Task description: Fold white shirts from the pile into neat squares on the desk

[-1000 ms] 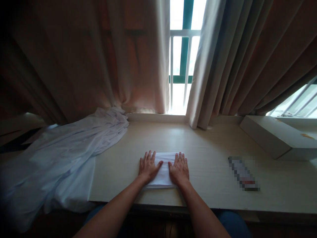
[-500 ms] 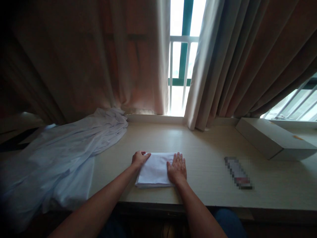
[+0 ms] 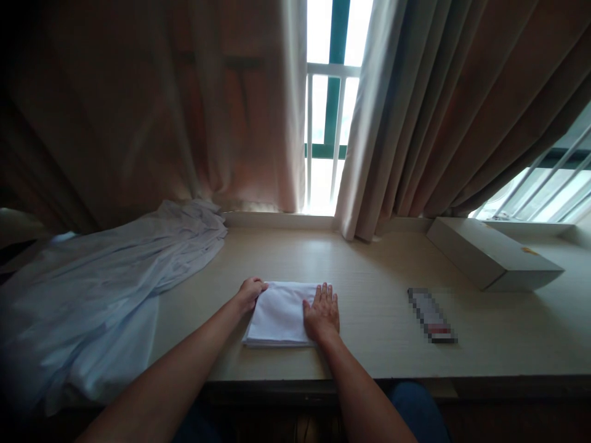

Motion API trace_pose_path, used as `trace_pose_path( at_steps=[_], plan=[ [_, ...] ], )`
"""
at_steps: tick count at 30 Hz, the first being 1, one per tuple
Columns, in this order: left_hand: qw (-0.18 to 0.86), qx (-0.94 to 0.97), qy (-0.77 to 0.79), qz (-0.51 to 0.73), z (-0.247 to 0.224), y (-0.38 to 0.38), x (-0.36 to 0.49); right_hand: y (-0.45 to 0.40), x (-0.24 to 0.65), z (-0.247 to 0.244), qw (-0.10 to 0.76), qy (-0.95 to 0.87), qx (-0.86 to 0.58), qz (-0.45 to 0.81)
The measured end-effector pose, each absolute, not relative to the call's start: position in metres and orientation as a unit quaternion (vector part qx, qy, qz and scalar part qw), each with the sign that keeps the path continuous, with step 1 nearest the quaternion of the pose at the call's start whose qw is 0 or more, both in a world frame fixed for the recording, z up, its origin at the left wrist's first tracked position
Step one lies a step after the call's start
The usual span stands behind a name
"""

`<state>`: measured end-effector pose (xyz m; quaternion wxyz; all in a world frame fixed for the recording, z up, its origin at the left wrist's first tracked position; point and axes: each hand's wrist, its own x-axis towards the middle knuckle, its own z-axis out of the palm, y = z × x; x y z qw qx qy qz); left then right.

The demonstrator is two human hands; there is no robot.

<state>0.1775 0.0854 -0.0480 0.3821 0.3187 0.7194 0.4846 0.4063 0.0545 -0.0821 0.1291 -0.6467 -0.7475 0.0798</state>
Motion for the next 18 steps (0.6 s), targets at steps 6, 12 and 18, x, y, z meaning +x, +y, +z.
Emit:
trace_pose_path(
  at_steps=[6,12,18],
  plan=[
    [0.399,0.344,0.699,0.483,-0.051,0.077,0.182,0.055,0.406,-0.082,0.127,-0.746,-0.650,0.074],
    [0.312,0.398,0.756,0.415,-0.035,0.049,0.171,0.053,0.406,-0.080,0.122,-0.749,-0.648,0.071],
    [0.194,0.520,0.787,0.268,-0.039,-0.011,0.170,0.050,0.407,-0.077,0.120,-0.753,-0.644,0.064]
  ],
)
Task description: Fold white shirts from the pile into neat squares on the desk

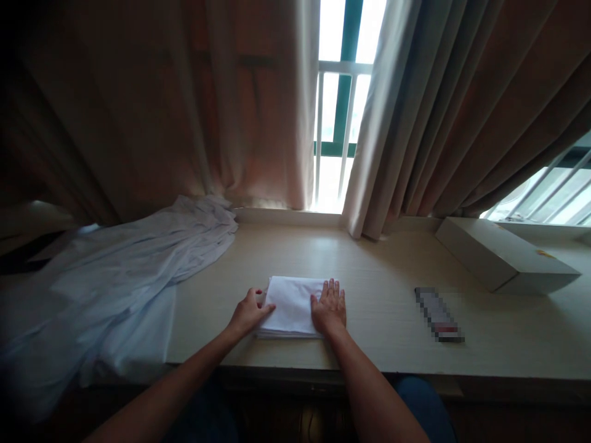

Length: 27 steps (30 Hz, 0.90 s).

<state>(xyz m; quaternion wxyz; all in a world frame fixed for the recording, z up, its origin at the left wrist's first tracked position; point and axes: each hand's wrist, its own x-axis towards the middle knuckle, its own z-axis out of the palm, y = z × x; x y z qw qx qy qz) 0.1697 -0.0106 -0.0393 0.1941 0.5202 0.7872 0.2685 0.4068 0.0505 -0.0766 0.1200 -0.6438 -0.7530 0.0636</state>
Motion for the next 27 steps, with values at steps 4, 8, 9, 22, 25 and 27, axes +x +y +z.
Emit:
trace_pose_path(
  at_steps=[4,8,9,22,25,27],
  plan=[
    [0.247,0.526,0.754,0.306,-0.055,-0.038,0.172,0.046,0.408,-0.067,0.124,-0.759,-0.637,0.053],
    [0.159,0.563,0.741,0.329,-0.048,-0.041,0.178,0.030,0.404,-0.049,0.149,-0.790,-0.594,0.026],
    [0.110,0.594,0.724,0.333,-0.043,-0.038,0.181,0.024,0.401,-0.045,0.158,-0.803,-0.574,0.021],
    [-0.030,0.714,0.679,0.170,-0.091,-0.016,0.210,-0.017,0.382,-0.037,0.125,-0.832,-0.527,0.118],
    [-0.040,0.721,0.673,0.160,-0.091,-0.016,0.209,-0.012,0.392,-0.037,0.118,-0.844,-0.507,0.127],
    [-0.044,0.722,0.673,0.157,-0.090,-0.016,0.210,-0.009,0.407,-0.042,0.115,-0.848,-0.503,0.121]
  ],
)
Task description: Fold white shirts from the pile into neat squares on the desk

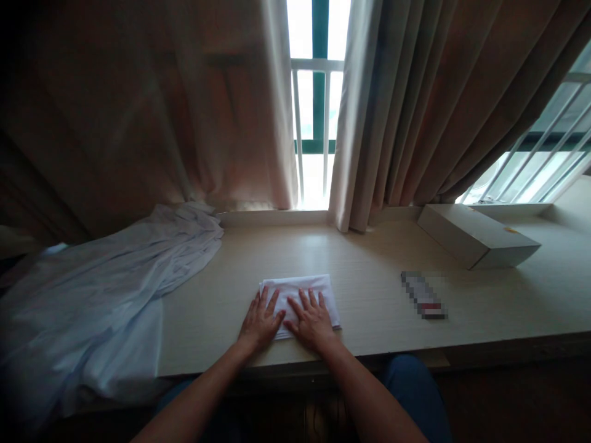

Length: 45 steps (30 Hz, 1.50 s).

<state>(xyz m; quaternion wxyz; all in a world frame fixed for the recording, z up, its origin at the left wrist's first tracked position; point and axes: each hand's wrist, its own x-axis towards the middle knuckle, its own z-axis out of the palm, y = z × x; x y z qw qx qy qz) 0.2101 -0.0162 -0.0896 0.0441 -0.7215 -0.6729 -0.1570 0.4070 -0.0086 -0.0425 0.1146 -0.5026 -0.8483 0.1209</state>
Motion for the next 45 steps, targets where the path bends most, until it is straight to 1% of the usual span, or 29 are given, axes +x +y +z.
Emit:
trace_pose_path(
  at_steps=[5,8,10,12,14,15,18,20,22,24,26,28,32,36,45],
  plan=[
    [0.036,-0.713,-0.683,-0.154,-0.087,-0.017,0.212,-0.015,0.453,-0.068,0.121,-0.802,-0.578,0.088],
    [0.031,-0.708,-0.690,-0.150,-0.086,-0.017,0.213,-0.020,0.467,-0.077,0.137,-0.781,-0.601,0.102],
    [0.031,-0.707,-0.691,-0.147,-0.085,-0.017,0.214,-0.017,0.469,-0.077,0.175,-0.754,-0.621,0.125],
    [0.035,-0.707,-0.690,-0.149,-0.085,-0.019,0.216,-0.008,0.470,-0.071,0.235,-0.701,-0.654,0.158],
    [0.042,-0.708,-0.688,-0.155,-0.086,-0.021,0.218,0.005,0.470,-0.060,0.274,-0.644,-0.683,0.209],
    [0.045,-0.708,-0.687,-0.160,-0.086,-0.023,0.219,0.011,0.471,-0.054,0.278,-0.618,-0.692,0.247],
    [0.042,-0.709,-0.683,-0.171,-0.086,-0.029,0.223,0.022,0.474,-0.037,0.254,-0.562,-0.687,0.385],
    [0.036,-0.708,-0.683,-0.175,-0.085,-0.032,0.225,0.022,0.477,-0.029,0.242,-0.545,-0.669,0.445],
    [0.032,-0.707,-0.683,-0.178,-0.084,-0.033,0.225,0.017,0.482,-0.024,0.242,-0.544,-0.641,0.485],
    [0.030,-0.708,-0.683,-0.179,-0.082,-0.034,0.226,0.010,0.489,-0.024,0.256,-0.530,-0.586,0.557],
    [0.028,-0.707,-0.684,-0.180,-0.081,-0.034,0.227,0.004,0.497,-0.027,0.266,-0.502,-0.521,0.637],
    [0.026,-0.709,-0.681,-0.182,-0.080,-0.035,0.227,-0.001,0.504,-0.035,0.273,-0.477,-0.480,0.684],
    [0.019,-0.714,-0.673,-0.192,-0.076,-0.038,0.226,-0.006,0.511,-0.057,0.315,-0.452,-0.456,0.699],
    [0.008,-0.725,-0.655,-0.215,-0.075,-0.040,0.221,-0.007,0.511,-0.070,0.342,-0.437,-0.471,0.686],
    [0.003,-0.715,-0.656,-0.240,-0.080,-0.039,0.218,0.012,0.532,-0.059,0.366,-0.441,-0.501,0.649]
  ],
)
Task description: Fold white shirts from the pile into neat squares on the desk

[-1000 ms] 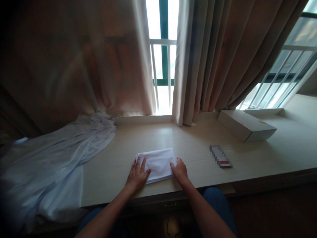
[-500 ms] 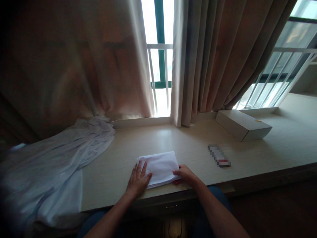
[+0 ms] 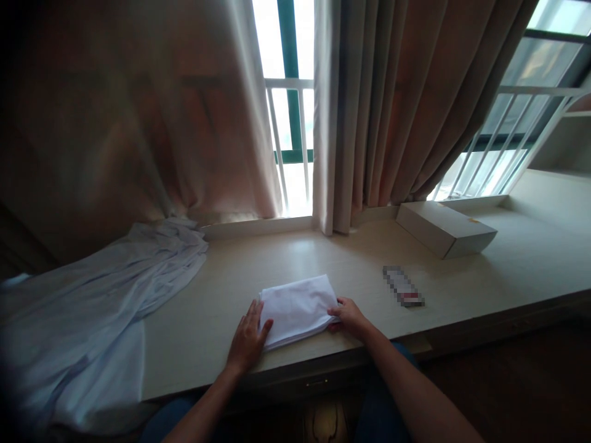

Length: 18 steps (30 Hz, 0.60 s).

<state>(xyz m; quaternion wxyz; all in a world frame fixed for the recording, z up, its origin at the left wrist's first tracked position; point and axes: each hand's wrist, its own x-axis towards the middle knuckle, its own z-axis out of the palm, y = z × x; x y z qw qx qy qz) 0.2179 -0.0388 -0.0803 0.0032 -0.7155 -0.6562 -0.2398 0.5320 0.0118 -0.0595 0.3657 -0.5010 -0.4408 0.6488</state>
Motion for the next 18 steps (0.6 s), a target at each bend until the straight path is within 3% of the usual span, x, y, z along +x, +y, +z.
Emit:
trace_pose_path(
  at_steps=[7,18],
  plan=[
    [0.009,-0.707,-0.670,-0.227,-0.092,-0.032,0.215,0.046,0.572,-0.042,0.375,-0.447,-0.539,0.608],
    [0.039,-0.705,-0.671,-0.227,-0.098,-0.026,0.215,0.092,0.598,-0.060,0.520,-0.264,-0.603,0.545]
  ],
)
